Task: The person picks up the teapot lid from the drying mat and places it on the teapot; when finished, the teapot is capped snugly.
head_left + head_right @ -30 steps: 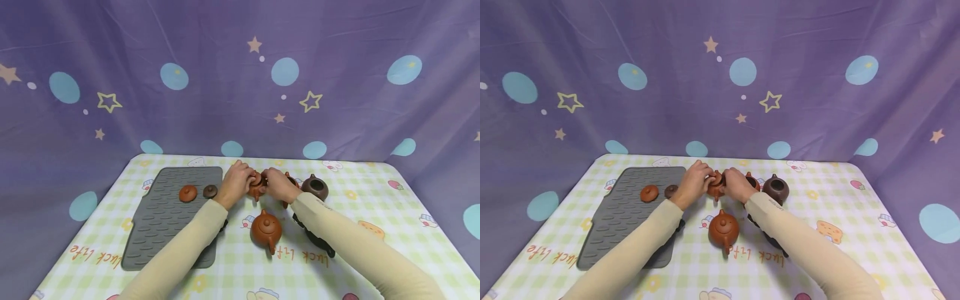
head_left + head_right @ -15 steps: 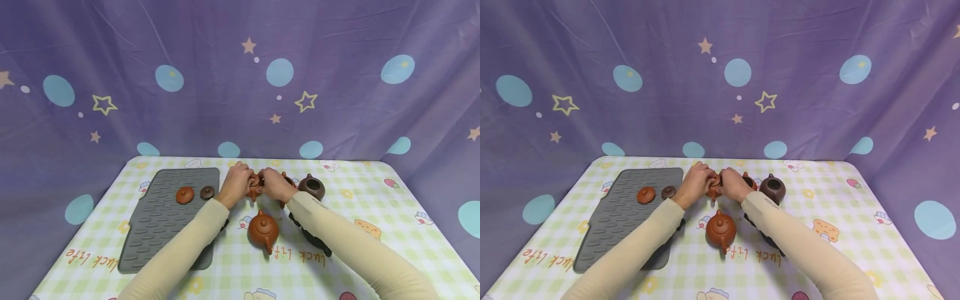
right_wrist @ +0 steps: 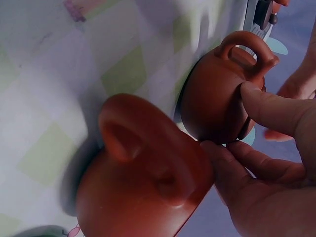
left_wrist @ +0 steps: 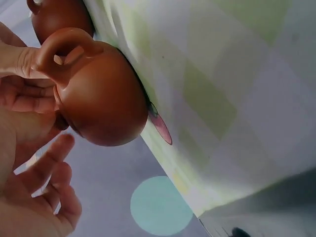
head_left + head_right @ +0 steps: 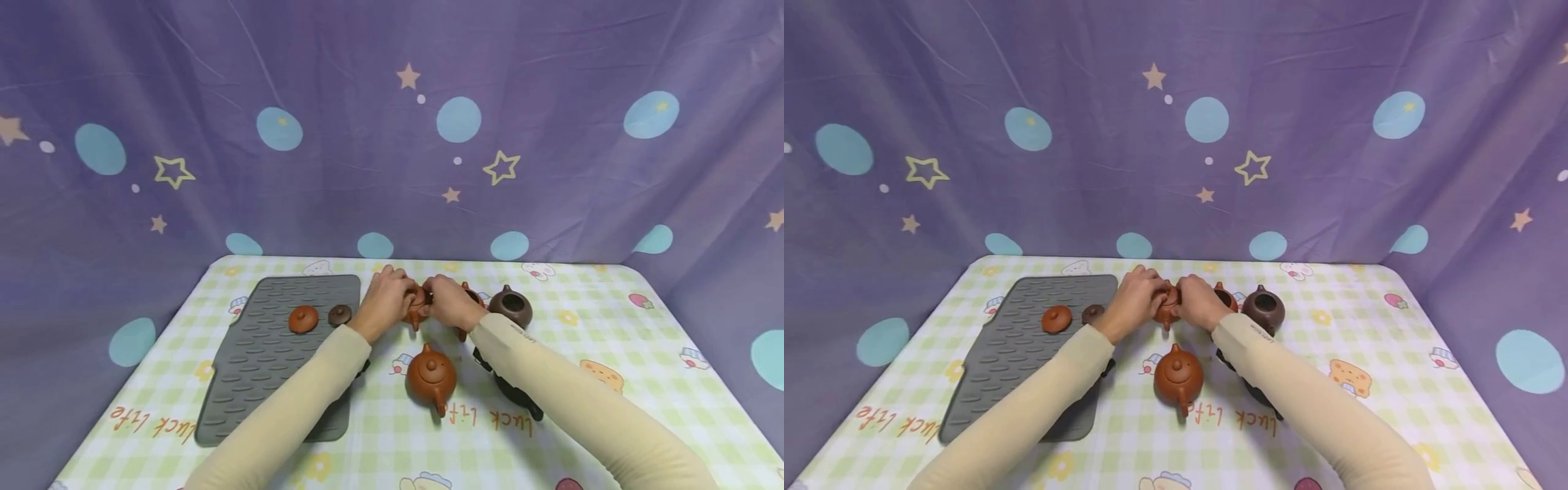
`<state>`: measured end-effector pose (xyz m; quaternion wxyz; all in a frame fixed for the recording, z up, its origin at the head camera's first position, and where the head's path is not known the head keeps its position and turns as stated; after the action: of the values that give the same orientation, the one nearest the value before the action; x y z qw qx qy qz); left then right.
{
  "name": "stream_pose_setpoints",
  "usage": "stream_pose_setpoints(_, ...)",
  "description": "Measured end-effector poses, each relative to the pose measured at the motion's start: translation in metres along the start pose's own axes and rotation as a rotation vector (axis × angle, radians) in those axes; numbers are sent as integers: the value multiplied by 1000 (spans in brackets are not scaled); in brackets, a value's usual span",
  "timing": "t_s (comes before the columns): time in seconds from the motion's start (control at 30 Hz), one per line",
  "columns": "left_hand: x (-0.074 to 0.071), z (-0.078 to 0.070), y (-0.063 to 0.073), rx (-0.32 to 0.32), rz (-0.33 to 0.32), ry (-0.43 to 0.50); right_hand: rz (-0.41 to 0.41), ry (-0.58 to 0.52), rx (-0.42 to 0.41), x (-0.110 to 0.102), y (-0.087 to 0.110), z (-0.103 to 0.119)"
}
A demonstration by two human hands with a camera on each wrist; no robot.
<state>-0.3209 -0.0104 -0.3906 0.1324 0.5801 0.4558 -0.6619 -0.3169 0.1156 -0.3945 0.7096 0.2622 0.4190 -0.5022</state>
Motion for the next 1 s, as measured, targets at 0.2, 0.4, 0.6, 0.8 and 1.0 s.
stream_pose_setpoints(0.2,-27,22,16,-71,-74,8,-14,-17,-2,-2,1,3)
stream_pose_setpoints(0.4,-59,61,47,-127,-97,-28,-20,0,25,-1,3,4)
stream_pose_setpoints(0.6,-79,92,77,-182,-116,-42,-18,16,20,0,6,6)
stream_pose_setpoints(0.8,-79,110,99,-225,-56,-58,-15,84,12,4,10,10)
stream_pose_setpoints(1.0,-74,121,111,-284,55,-58,9,106,34,5,12,12)
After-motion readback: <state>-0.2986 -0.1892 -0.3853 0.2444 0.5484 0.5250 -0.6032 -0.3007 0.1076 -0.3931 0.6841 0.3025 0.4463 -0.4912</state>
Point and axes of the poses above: each hand's wrist, its own y-axis away from the middle knuckle, its own x-axis out of the palm, z = x × y, the point moved 4 cm from there along -y, towards the middle knuckle, and after that the axes turned 2 degrees about -y, right-handed, at the moved point
